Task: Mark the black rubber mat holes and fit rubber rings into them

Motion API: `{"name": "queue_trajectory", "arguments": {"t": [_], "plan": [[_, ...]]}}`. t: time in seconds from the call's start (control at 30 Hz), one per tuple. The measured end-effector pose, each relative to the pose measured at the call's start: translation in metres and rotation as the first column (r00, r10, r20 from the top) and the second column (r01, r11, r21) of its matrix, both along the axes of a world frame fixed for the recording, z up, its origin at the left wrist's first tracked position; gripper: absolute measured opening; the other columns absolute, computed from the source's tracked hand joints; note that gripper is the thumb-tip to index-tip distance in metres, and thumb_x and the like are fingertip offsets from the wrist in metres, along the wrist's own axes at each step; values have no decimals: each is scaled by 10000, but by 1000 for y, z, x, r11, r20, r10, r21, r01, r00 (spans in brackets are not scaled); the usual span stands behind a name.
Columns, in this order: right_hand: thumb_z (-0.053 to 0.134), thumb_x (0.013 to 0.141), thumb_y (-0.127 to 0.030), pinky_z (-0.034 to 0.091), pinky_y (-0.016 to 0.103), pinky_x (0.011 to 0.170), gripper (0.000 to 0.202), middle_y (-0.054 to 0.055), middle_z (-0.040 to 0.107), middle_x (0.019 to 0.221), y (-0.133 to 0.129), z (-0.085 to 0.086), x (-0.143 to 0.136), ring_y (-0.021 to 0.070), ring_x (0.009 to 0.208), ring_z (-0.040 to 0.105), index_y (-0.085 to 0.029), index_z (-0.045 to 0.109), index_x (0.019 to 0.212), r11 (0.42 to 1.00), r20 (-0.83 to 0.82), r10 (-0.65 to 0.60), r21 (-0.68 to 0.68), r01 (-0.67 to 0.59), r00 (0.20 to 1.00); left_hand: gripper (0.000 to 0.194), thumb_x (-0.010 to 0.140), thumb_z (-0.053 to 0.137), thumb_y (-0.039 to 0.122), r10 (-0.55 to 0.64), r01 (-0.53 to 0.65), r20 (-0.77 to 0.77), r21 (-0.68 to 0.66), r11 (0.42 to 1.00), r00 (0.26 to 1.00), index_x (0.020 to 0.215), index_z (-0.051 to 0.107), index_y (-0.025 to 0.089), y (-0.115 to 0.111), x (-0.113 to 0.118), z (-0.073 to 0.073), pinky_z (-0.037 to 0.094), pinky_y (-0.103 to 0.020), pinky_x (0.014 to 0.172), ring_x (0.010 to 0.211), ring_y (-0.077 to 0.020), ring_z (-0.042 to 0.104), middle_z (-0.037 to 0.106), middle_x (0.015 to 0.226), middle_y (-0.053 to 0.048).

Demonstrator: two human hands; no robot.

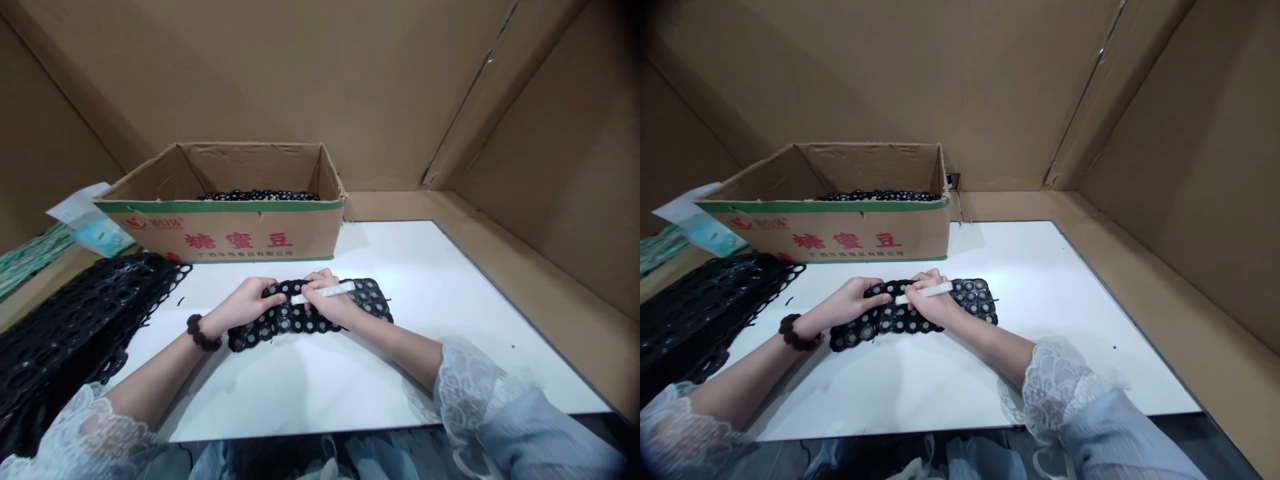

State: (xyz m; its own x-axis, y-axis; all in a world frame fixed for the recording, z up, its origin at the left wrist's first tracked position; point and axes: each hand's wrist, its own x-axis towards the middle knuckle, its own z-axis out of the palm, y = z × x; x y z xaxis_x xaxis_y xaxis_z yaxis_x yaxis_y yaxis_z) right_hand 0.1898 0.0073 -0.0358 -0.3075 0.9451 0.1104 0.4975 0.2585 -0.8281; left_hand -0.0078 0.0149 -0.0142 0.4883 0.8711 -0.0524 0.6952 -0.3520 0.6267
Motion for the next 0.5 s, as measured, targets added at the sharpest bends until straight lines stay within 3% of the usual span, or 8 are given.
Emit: {"name": "queue_trajectory", "arguments": {"t": [0.27, 0.4, 0.5], "plan": [[450, 817, -220, 293, 406, 909, 410, 1, 627, 846, 1, 0, 0, 204, 971, 440, -212, 530, 415, 1000, -12, 1, -13, -1, 1000, 320, 789, 467, 447, 9, -6, 49, -74, 997, 999, 643, 446, 163, 0, 0, 1, 329, -228, 542, 592, -128, 431, 486, 615, 23], [439, 851, -279, 279, 403, 903, 428, -5, 623, 878, 0, -3, -1, 196, 964, 439, -208, 544, 442, 1000, 6, 5, -1, -5, 1000, 292, 818, 443, 412, 28, -28, 27, 25, 999, 999, 672, 467, 161, -9, 6, 3, 326, -233, 552, 596, -129, 447, 514, 627, 20], [461, 851, -295, 277, 399, 869, 388, -3, 620, 902, -4, -5, -3, 197, 968, 427, -199, 564, 489, 995, 76, 5, 98, -12, 997, 292, 849, 412, 395, 10, -11, 5, 107, 994, 1000, 666, 438, 169, -18, 13, 6, 325, -234, 551, 570, -125, 465, 517, 603, 23]]}}
